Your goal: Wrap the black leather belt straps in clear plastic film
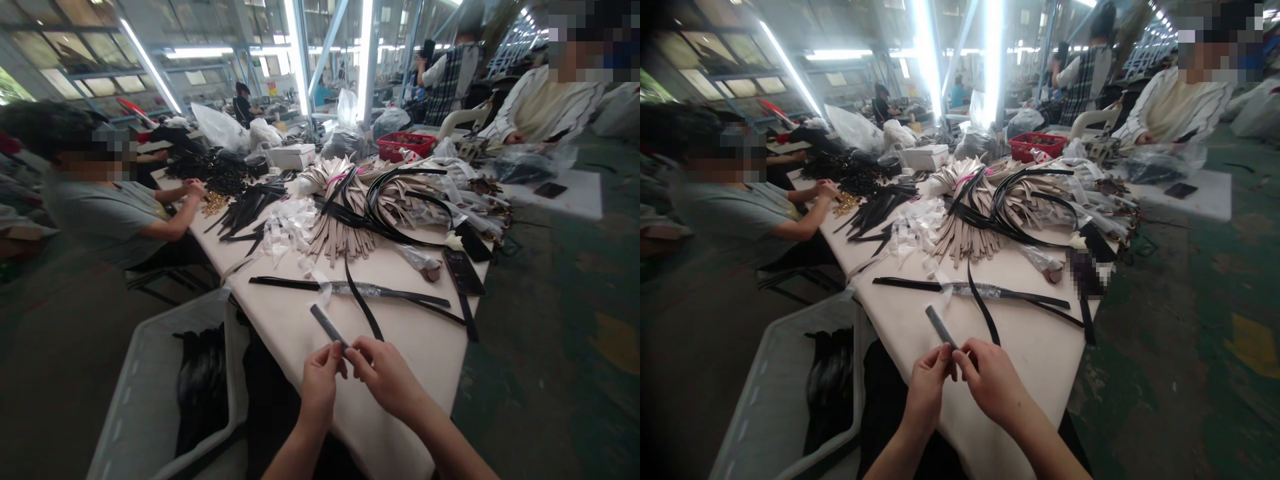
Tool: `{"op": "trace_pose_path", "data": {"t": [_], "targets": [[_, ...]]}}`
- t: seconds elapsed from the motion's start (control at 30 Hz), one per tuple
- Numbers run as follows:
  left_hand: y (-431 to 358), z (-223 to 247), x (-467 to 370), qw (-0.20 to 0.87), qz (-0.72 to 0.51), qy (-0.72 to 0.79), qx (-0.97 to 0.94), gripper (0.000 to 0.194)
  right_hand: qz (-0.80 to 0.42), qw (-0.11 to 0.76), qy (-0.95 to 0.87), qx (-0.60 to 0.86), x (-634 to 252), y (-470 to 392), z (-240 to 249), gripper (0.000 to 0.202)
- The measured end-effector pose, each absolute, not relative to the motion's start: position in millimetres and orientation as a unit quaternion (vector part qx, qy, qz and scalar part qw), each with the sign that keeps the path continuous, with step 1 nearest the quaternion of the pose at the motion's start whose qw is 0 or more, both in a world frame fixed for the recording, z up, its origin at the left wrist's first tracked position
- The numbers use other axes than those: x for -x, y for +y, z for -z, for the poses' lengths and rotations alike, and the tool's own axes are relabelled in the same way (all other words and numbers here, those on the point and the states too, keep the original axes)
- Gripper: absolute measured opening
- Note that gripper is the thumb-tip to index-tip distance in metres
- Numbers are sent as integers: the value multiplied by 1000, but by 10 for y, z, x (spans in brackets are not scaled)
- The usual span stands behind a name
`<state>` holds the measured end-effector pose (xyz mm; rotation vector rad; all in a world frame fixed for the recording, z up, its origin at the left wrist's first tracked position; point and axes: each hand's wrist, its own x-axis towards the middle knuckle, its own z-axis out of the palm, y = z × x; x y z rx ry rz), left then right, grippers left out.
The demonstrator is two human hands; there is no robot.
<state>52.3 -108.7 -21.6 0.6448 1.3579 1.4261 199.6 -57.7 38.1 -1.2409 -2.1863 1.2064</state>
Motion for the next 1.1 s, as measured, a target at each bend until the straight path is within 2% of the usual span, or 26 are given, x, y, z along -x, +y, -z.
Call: {"op": "trace_pose_path", "data": {"t": [0.1, 0.2, 0.33, 0.43, 0.53, 0.7, 0.9, 1.1], "targets": [[-1114, 230, -445, 434, -626, 599, -248, 44, -406, 171, -810, 387, -2104, -627, -383, 20], [-1161, 248, -475, 421, -600, 619, -283, 49, -395, 155, -808, 408, -2121, -651, -368, 29], [-1216, 291, -619, 486, -567, 574, -336, 52, -439, 149, -774, 430, -2077, -638, -438, 34], [-1213, 318, -569, 435, -601, 601, -298, 53, -423, 133, -795, 413, -2174, -623, -502, 24], [-1212, 349, -504, 378, -618, 637, -263, 53, -397, 95, -818, 404, -2268, -607, -478, 28], [-1252, 425, -657, 467, -579, 591, -312, 50, -429, 84, -807, 397, -2212, -569, -380, 39], [-1202, 446, -536, 393, -610, 639, -256, 53, -403, 66, -827, 386, -2375, -507, -295, 27], [-1174, 483, -723, 507, -548, 593, -300, 55, -415, 80, -812, 401, -2287, -433, -194, 30]]}}
